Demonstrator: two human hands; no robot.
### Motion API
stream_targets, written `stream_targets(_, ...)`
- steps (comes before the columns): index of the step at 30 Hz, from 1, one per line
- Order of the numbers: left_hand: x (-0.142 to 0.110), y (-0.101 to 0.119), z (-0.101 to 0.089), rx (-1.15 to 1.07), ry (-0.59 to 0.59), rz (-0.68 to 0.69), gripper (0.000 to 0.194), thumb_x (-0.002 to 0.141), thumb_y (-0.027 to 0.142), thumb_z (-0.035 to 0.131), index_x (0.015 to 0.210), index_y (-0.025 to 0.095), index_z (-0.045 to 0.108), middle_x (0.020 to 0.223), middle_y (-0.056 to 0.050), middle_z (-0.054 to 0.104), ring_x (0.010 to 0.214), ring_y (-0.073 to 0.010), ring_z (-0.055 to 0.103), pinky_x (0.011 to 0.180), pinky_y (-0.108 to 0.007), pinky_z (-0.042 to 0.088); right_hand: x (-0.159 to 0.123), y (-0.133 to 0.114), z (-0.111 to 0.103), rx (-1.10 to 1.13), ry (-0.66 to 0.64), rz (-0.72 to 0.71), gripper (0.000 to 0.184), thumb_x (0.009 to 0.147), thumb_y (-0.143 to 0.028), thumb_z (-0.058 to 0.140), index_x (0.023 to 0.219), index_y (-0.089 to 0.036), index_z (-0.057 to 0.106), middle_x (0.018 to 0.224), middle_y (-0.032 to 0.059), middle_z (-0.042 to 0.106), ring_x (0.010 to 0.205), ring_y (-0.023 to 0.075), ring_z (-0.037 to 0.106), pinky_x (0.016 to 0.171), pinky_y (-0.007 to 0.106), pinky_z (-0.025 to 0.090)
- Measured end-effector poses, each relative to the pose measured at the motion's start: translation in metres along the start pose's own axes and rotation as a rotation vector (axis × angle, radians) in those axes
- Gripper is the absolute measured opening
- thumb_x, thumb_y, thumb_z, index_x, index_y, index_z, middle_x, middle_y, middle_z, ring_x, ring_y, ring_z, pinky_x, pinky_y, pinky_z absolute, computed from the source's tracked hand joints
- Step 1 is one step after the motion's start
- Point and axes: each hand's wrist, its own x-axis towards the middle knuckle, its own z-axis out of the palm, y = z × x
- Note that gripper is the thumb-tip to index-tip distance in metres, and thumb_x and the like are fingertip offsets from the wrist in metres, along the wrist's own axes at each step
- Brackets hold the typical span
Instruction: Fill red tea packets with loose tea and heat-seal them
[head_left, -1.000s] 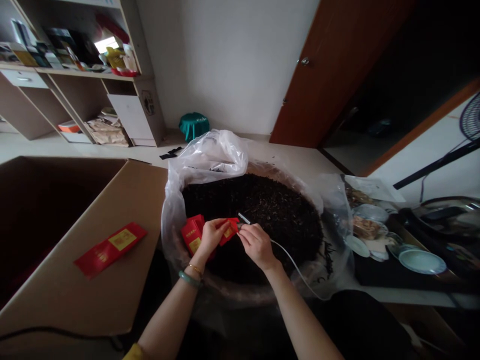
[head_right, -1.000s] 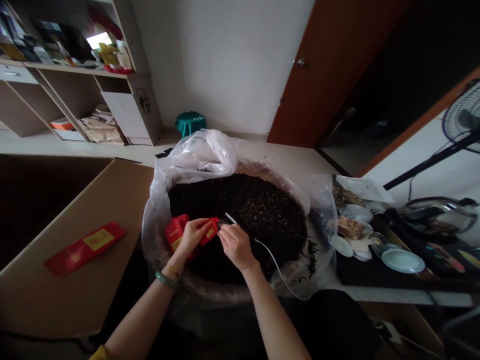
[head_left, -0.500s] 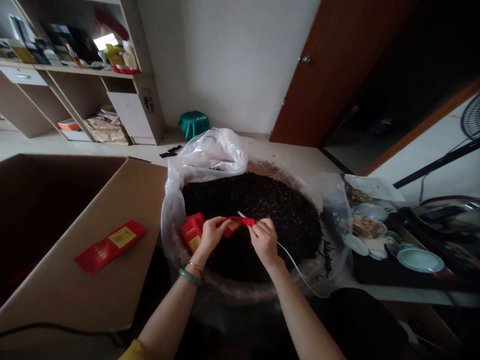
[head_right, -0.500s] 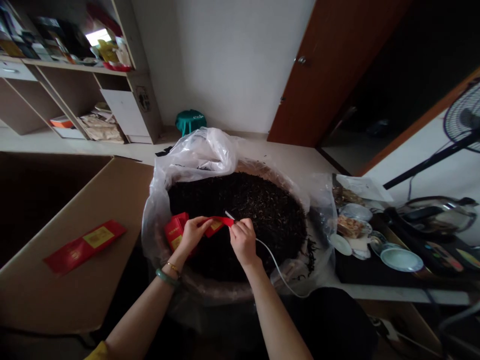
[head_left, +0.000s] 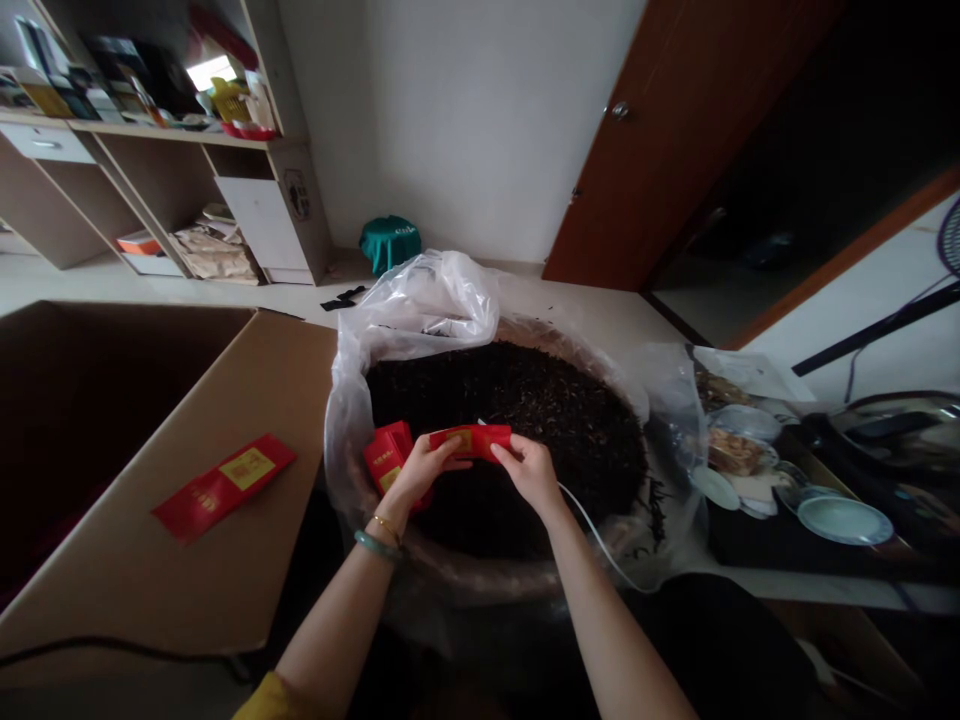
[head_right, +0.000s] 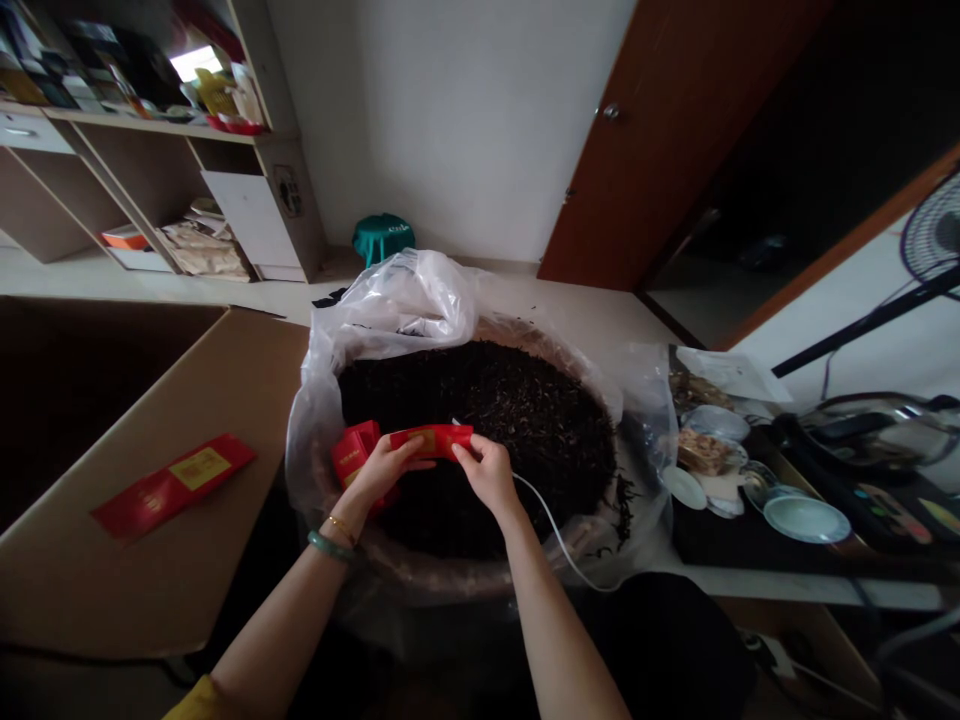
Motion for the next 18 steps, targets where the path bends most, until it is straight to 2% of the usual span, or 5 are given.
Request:
stream_targets(2,0.001,-0.002,-0.001,0.023,-0.031,-0.033,0.044,0.065,0.044,0.077,0.091,0.009,0.071,0.089,-0.01,0.073,0.085,-0.0242,0.068,0.079,-0.04,0.056,-0.001,0.001,-0.002,0.127,-0.073,0.109,0.038,0.074,-0.05,0.065,0.09,-0.016,0.071,0.08,0.0064,0.073,0.073,0.0229,0.065,0.072,0.034,0.05)
stream_targets(6,0.0,-0.003,-0.001,0.036,-0.097,-0.077,0.047,0.066,0.042,0.078,0.099,0.009,0.07,0.091,-0.01,0.073,0.088,-0.0251,0.068,0.082,-0.041,0.056,-0.001,0.007,0.001,0.376,-0.137,0.275,0.05,0.069,-0.063,0.065,0.078,-0.015,0.073,0.073,0.005,0.073,0.076,0.0237,0.067,0.081,0.038,0.049)
stream_targets(10,-0.002,0.002,0.002,-0.008,-0.126,-0.126,0.048,0.079,0.047,0.064,0.109,0.01,0.067,0.1,-0.013,0.072,0.097,-0.0277,0.066,0.082,-0.042,0.056,-0.001,0.016,0.01,0.493,-0.049,0.382,0.057,0.067,-0.071,0.06,0.073,-0.015,0.073,0.067,0.006,0.072,0.073,0.0243,0.067,0.082,0.04,0.049)
stream_targets(14,0.001,0.004,0.002,-0.082,-0.042,-0.113,0.051,0.088,0.052,0.048,0.12,0.013,0.06,0.101,-0.013,0.071,0.095,-0.0272,0.067,0.079,-0.044,0.057,-0.002,0.015,0.018,0.553,0.039,0.328,0.053,0.067,-0.067,0.064,0.086,-0.018,0.074,0.082,0.0059,0.075,0.085,0.0266,0.067,0.088,0.042,0.047)
stream_targets(18,0.006,-0.001,-0.002,-0.11,0.095,-0.035,0.051,0.084,0.055,0.053,0.11,0.012,0.061,0.085,-0.012,0.072,0.079,-0.025,0.07,0.077,-0.045,0.056,-0.002,0.004,0.023,0.682,-0.007,0.21,0.041,0.071,-0.054,0.069,0.097,-0.022,0.073,0.097,0.0039,0.074,0.099,0.0255,0.065,0.099,0.043,0.042)
